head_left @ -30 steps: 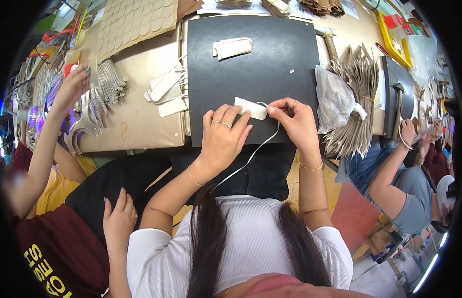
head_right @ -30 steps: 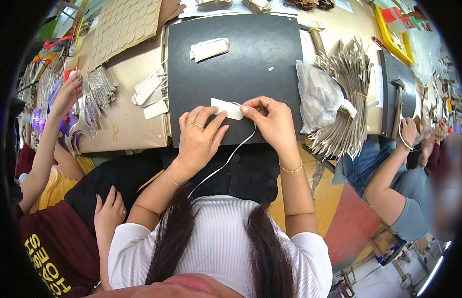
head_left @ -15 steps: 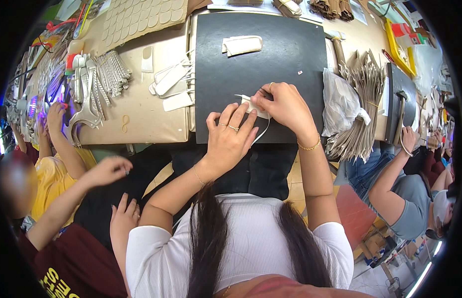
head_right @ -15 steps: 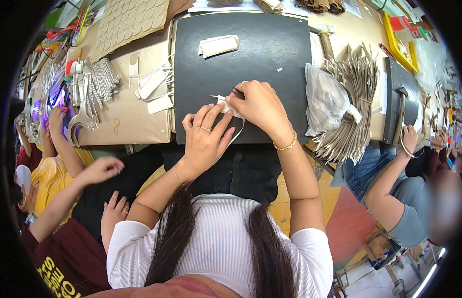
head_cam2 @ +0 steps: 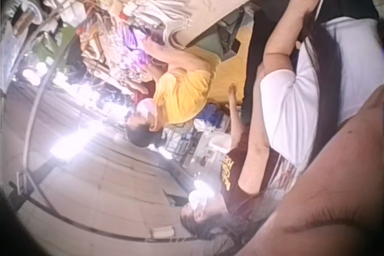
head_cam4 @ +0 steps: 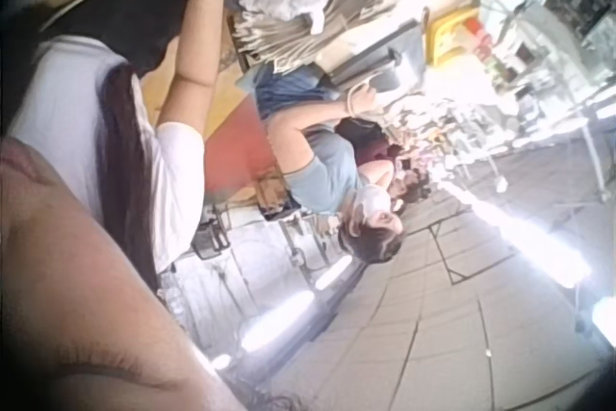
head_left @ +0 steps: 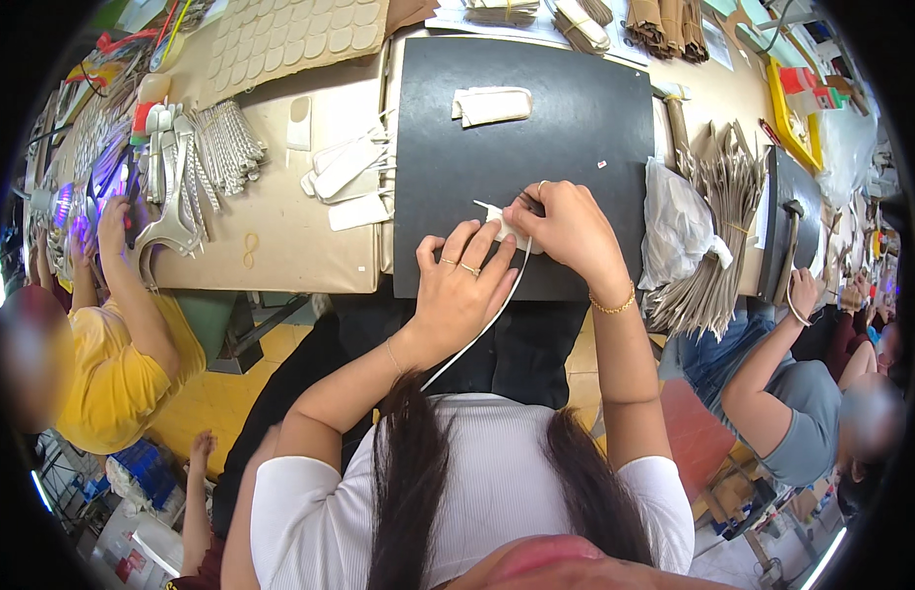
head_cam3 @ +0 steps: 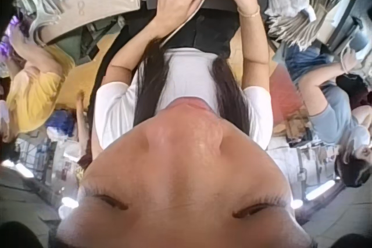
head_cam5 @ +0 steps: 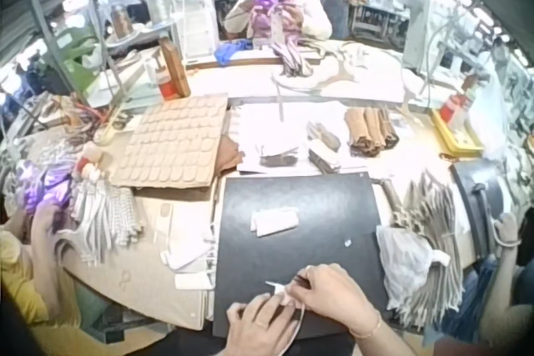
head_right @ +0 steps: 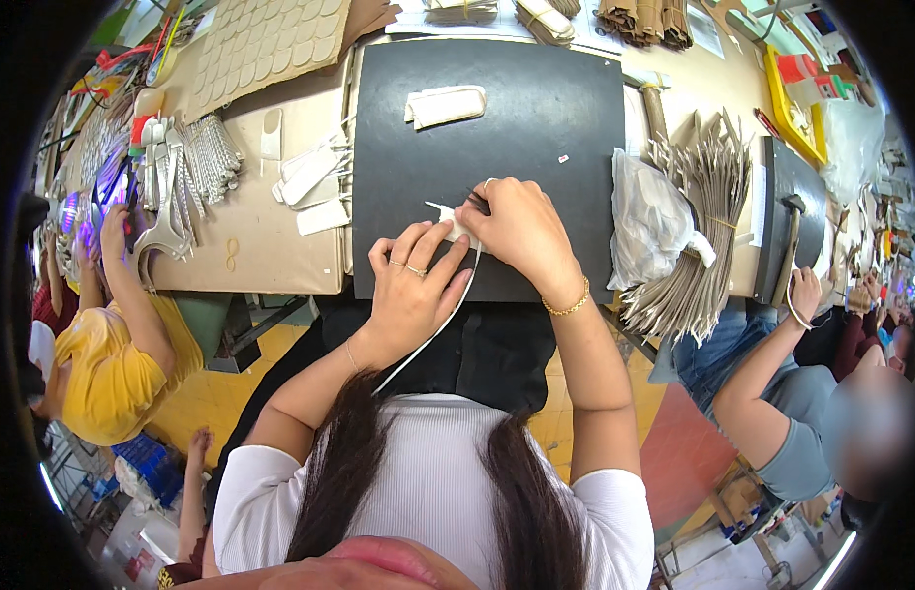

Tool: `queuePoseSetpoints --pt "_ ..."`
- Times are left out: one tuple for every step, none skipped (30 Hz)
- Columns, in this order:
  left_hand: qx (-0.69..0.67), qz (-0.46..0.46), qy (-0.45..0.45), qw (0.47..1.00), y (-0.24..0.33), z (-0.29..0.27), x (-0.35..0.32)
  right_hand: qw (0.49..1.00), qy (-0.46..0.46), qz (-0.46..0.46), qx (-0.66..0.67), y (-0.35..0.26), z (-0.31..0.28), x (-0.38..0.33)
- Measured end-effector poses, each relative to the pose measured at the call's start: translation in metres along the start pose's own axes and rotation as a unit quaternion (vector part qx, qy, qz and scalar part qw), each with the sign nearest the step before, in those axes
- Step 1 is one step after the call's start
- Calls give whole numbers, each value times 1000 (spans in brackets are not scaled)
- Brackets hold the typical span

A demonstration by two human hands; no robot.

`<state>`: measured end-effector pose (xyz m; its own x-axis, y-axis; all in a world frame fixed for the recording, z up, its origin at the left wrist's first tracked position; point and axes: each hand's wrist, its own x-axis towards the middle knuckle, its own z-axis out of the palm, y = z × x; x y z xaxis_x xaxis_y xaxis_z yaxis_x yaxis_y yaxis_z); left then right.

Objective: The person repeatedly picks up small white rectangular pieces and threads a white cord through them at a workbench. They place finished pieces into a pile on the table. Other workers are visible nearby performing similar tasks.

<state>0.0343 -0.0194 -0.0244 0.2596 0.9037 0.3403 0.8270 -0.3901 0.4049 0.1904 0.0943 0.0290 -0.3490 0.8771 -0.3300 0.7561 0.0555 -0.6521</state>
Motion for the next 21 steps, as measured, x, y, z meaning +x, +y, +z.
queuePoseSetpoints --pt "-3 0 3 1000 0 0 0 1000 1 -5 -9 0 0 0" --pt "2 1 6 1000 0 0 0 1000 2 -9 -16 0 0 1" --pt "4 3 10 1000 0 1 0 1000 5 -13 -12 0 1 1" --pt "7 4 13 1000 -1 1 0 1000 7 -14 -6 0 1 1" --pt "8 3 13 1000 -1 1 0 1000 9 -11 -2 0 1 1" --pt "8 3 13 1000 -1 2 0 1000 10 -14 -2 0 2 0" --pt "6 3 13 1000 -1 2 0 1000 10 -13 -3 0 2 0" --pt "9 4 13 1000 -1 2 0 1000 10 -9 -6 1 2 0" --pt "9 5 13 1000 -1 2 0 1000 6 -7 -2 1 1 0" --pt "8 6 15 1000 -2 2 0 1000 3 -4 1 1 1 0" --pt "10 7 15 1000 -2 3 0 1000 -1 0 4 1 1 0" --pt "11 8 16 1000 -2 3 0 1000 0 -3 3 1 1 1" --pt "9 9 19 1000 -2 3 0 1000 2 -6 2 2 2 1" --pt "11 8 17 1000 -2 3 0 1000 3 -9 1 2 2 2" --pt "11 8 16 1000 -2 4 0 1000 4 -11 -1 3 3 2" --pt "10 8 17 1000 -2 4 0 1000 5 -13 -4 3 3 3" --pt "11 8 15 1000 -2 4 0 1000 5 -7 -11 4 4 3" --pt "11 8 14 1000 -3 4 0 1000 9 -16 -4 4 4 3" --pt "11 8 14 1000 -3 4 -1 1000 11 -18 0 5 4 2" --pt "12 9 14 1000 -3 5 -1 1000 14 -19 3 5 4 2" --pt "13 10 13 1000 -3 4 -1 1000 11 -19 4 5 4 2"
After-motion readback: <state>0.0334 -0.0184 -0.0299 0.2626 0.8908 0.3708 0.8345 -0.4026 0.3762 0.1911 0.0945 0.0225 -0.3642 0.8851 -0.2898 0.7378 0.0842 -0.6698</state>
